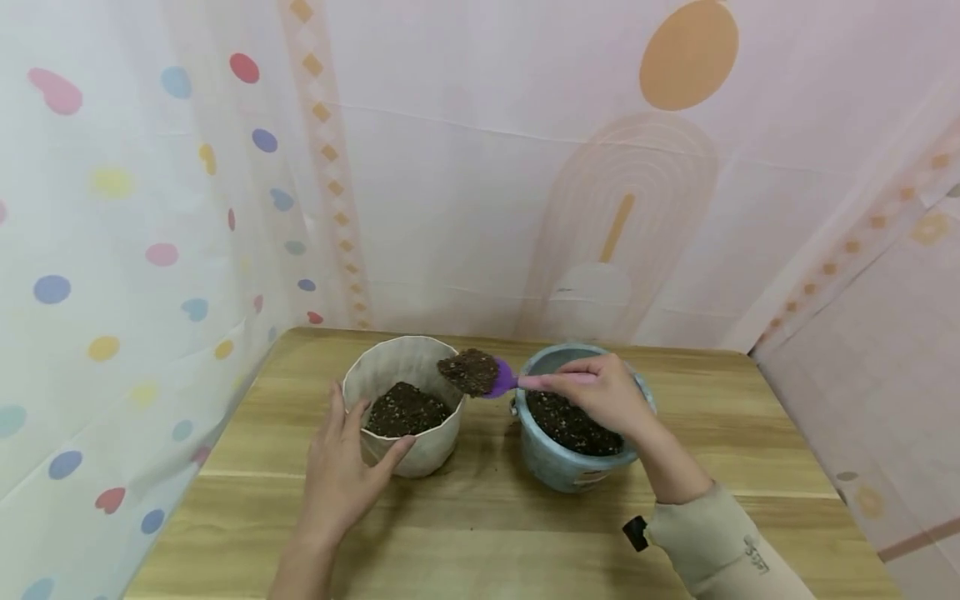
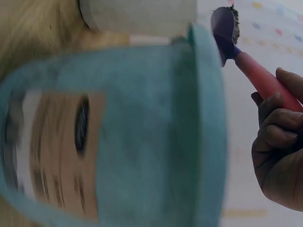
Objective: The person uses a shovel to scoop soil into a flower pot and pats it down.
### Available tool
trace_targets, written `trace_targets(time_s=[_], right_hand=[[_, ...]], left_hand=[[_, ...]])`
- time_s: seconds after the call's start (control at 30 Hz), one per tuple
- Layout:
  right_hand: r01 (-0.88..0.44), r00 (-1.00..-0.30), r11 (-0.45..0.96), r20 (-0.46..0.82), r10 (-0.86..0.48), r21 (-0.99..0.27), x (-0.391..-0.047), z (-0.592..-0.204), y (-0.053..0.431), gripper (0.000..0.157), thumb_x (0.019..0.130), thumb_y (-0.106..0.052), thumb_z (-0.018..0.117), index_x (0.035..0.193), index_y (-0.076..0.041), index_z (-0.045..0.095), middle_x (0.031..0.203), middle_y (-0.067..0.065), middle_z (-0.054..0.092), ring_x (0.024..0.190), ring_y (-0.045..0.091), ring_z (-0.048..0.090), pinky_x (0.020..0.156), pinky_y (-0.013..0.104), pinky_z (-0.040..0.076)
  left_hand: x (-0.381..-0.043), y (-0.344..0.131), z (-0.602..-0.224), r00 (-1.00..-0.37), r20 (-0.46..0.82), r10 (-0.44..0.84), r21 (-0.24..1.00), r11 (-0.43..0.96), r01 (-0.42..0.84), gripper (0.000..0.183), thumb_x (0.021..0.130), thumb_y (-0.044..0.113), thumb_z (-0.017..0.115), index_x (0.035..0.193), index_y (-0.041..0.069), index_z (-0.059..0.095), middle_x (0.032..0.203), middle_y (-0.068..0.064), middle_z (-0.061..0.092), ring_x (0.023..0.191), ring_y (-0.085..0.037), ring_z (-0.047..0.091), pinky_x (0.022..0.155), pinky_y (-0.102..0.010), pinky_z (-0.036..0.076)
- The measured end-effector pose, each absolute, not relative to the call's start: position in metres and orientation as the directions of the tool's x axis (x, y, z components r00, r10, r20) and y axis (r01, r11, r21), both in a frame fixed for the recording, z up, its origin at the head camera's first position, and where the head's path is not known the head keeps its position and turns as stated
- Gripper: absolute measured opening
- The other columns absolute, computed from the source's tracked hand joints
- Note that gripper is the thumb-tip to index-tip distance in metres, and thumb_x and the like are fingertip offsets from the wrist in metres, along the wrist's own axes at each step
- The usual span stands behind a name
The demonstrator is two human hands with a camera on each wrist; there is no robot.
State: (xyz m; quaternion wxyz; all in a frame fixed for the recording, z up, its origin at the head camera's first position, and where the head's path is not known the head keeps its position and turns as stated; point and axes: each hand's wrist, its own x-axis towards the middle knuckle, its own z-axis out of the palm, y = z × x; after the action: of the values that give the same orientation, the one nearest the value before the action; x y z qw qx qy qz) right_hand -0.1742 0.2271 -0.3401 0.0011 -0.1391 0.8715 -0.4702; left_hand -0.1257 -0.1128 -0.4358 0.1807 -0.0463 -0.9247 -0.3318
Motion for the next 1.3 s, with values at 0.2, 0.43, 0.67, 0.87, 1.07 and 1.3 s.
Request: trace_targets(time_s=[0.2, 0.43, 0.67, 0.87, 1.07, 1.3], right_hand=[[-0.245, -0.954, 0.537, 0.103, -0.280, -0.808, -0.184, -0.349, 0.192, 0.029, 0.090, -0.040, 0.077, 0.081, -0.012, 0.079, 0.051, -0.006, 0.044, 0.048, 0.011, 0.035, 0.049, 0.027, 0.034], [-0.276, -0.946, 0.628, 0.092, -0.310, -0.728, -0.193, -0.353, 0.152, 0.032, 0.082, -0.052, 0.081, 0.078, -0.020, 0.081, 0.068, -0.009, 0.073, 0.060, 0.008, 0.063, 0.059, 0.029, 0.053], [-0.400, -0.910, 0.696, 0.166, -0.381, -0.596, -0.203, -0.356, 0.122, 0.030, 0.088, -0.040, 0.080, 0.071, -0.015, 0.079, 0.059, -0.006, 0.069, 0.046, 0.004, 0.053, 0.046, 0.023, 0.043], [-0.503, -0.858, 0.689, 0.202, -0.473, -0.522, -0.204, -0.360, 0.110, 0.026, 0.088, -0.036, 0.080, 0.078, -0.012, 0.080, 0.065, -0.003, 0.073, 0.051, 0.006, 0.063, 0.050, 0.022, 0.050], [-0.585, -0.801, 0.692, 0.167, -0.575, -0.423, -0.202, -0.348, 0.114, 0.013, 0.090, -0.022, 0.079, 0.097, -0.011, 0.081, 0.089, -0.002, 0.078, 0.070, 0.011, 0.070, 0.063, 0.024, 0.055], [-0.659, -0.747, 0.719, 0.300, -0.593, -0.220, -0.197, -0.334, 0.130, 0.016, 0.084, -0.005, 0.082, 0.097, -0.015, 0.081, 0.083, 0.000, 0.067, 0.077, 0.021, 0.064, 0.067, 0.034, 0.055]], left_hand=[[-0.125, -0.110, -0.435, -0.932, 0.359, -0.043, 0.612, 0.765, 0.200, 0.082, 0.087, 0.053, 0.076, 0.138, -0.006, 0.052, 0.162, -0.032, 0.013, 0.137, -0.059, 0.032, 0.108, -0.073, 0.026], [-0.125, -0.107, -0.434, -0.945, 0.325, -0.038, 0.618, 0.765, 0.182, 0.087, 0.087, 0.057, 0.073, 0.140, -0.008, 0.049, 0.164, -0.029, 0.013, 0.139, -0.057, 0.033, 0.109, -0.072, 0.026], [-0.125, -0.108, -0.435, -0.933, 0.357, -0.035, 0.599, 0.775, 0.200, 0.084, 0.088, 0.056, 0.074, 0.139, -0.008, 0.051, 0.163, -0.030, 0.017, 0.137, -0.056, 0.037, 0.107, -0.072, 0.029], [-0.125, -0.109, -0.435, -0.938, 0.345, -0.029, 0.607, 0.769, 0.199, 0.086, 0.088, 0.057, 0.072, 0.140, -0.008, 0.050, 0.163, -0.030, 0.015, 0.137, -0.056, 0.037, 0.107, -0.073, 0.028], [-0.124, -0.108, -0.433, -0.943, 0.331, -0.023, 0.609, 0.769, 0.195, 0.086, 0.089, 0.058, 0.071, 0.141, -0.007, 0.049, 0.164, -0.029, 0.013, 0.140, -0.055, 0.034, 0.108, -0.073, 0.026], [-0.125, -0.111, -0.433, -0.922, 0.386, -0.027, 0.580, 0.784, 0.220, 0.083, 0.086, 0.052, 0.076, 0.137, -0.008, 0.053, 0.162, -0.030, 0.019, 0.142, -0.052, 0.031, 0.107, -0.073, 0.027]])
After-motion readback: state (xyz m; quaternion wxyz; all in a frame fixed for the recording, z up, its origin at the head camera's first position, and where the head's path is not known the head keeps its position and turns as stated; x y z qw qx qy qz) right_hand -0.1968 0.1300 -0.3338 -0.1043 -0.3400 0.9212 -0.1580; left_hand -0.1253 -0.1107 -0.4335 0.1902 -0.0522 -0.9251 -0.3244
